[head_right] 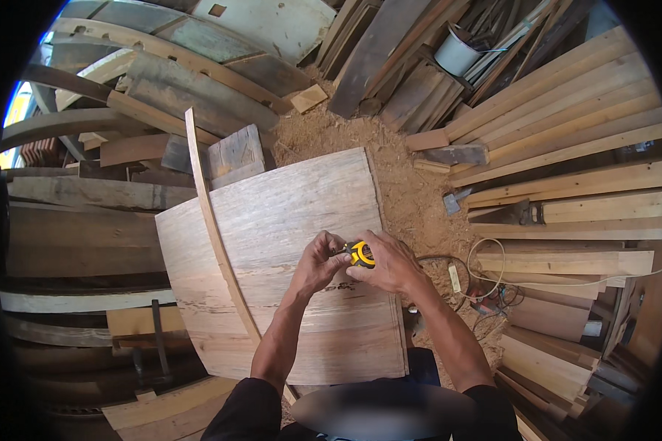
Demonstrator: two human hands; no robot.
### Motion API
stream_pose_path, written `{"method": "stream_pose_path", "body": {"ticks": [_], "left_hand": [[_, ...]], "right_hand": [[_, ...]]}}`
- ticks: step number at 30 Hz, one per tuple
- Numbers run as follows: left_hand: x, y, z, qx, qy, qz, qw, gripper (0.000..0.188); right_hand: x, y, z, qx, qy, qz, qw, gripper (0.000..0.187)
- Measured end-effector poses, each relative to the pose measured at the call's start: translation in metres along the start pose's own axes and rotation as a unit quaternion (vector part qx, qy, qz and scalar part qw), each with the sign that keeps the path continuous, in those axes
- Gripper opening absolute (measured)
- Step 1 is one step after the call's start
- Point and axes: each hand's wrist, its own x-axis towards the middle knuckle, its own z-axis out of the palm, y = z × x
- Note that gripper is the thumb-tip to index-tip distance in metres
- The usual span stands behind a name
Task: The person measures a wooden board using a tape measure, marks lines with a pencil, and positions a straight wooden slat and a metal square against the board.
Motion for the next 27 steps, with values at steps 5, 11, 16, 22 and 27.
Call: {"method": "stream_pose_path", "body": {"ticks": [5,11,16,22,27], "left_hand": [[0.029,0.016,-0.030,0.100,0.054,0.119,0.986,0.021],[0.085,0.049,-0.105,0.499,0.235,0.281,0.785,0.010],[0.117,0.040,-0.139,0.546,0.240,0.222,0.771,0.011],[0.117,0.045,-0.133,0.538,0.255,0.179,0.783,0.010],[0.121,0.045,-0.135,0.539,0.251,0.151,0.790,0.010]], "right_hand": [[0.029,-0.008,-0.011,-0.101,0.086,0.041,0.990,0.070],[0.084,0.005,-0.054,-0.181,0.219,0.079,0.955,0.067],[0.121,0.015,-0.070,-0.221,0.252,0.096,0.937,0.067],[0.130,0.021,-0.069,-0.200,0.258,0.098,0.940,0.068],[0.128,0.014,-0.078,-0.216,0.237,0.157,0.934,0.078]]}}
